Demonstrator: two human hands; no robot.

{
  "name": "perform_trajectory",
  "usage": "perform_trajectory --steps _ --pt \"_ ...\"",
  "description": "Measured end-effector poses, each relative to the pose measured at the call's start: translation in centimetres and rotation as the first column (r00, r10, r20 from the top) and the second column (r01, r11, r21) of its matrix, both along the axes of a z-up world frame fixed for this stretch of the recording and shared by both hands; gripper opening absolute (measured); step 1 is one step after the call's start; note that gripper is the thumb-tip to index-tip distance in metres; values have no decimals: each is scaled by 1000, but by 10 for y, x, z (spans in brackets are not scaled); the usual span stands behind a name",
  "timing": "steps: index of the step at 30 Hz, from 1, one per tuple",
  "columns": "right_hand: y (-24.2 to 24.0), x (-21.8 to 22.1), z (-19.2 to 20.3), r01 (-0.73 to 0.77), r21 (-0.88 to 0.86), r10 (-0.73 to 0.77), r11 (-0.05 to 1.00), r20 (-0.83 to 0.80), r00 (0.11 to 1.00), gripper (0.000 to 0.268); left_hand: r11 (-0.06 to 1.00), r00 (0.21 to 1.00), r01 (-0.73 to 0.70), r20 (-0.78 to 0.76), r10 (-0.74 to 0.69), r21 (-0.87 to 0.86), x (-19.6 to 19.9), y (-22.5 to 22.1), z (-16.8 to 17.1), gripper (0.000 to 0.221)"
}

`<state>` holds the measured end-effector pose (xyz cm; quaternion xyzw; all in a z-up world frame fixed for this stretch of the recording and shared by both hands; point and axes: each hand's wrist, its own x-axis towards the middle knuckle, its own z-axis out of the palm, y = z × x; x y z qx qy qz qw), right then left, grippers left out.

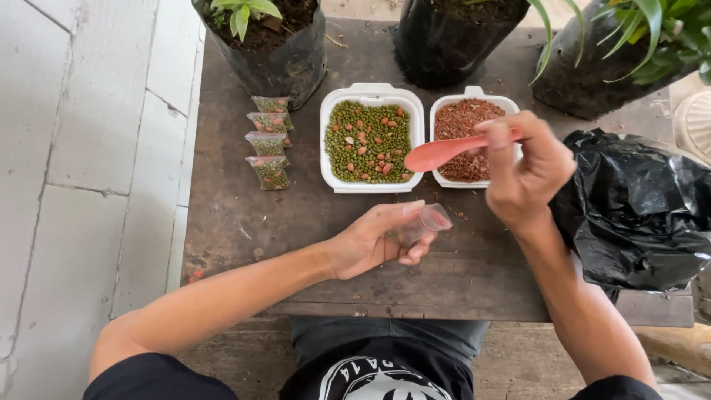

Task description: Scooping seeds from trays into small plastic bags using a spoon and sealing the bags for storage or sale.

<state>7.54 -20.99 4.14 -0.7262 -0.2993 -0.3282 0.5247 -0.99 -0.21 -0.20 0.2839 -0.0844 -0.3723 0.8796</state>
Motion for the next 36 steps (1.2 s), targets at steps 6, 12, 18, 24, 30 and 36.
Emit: perform_trajectory --steps 6,12,18,24,30,36 --pt "26 -9 0 -90 -173 91 981 -4 996 8 995 982 -55 186 38 87 -2 -4 -10 37" --pt "23 -6 -1 -30 -200 44 979 66 997 4 954 917 -167 393 58 248 -1 -4 6 41" --pt "12 -2 7 75 -188 -52 979 128 990 3 944 905 -141 425 1 299 -1 -5 5 41" --pt "24 -5 -3 45 -173 -42 984 26 999 6 955 909 -149 415 32 255 -3 -1 6 37" --pt "33 -14 -2 21 -124 -50 992 -235 971 7 961 899 -175 432 69 212 -3 -4 2 39" --pt "26 -12 8 76 5 -69 997 -362 929 15 982 964 -134 247 98 132 1 -3 8 38"
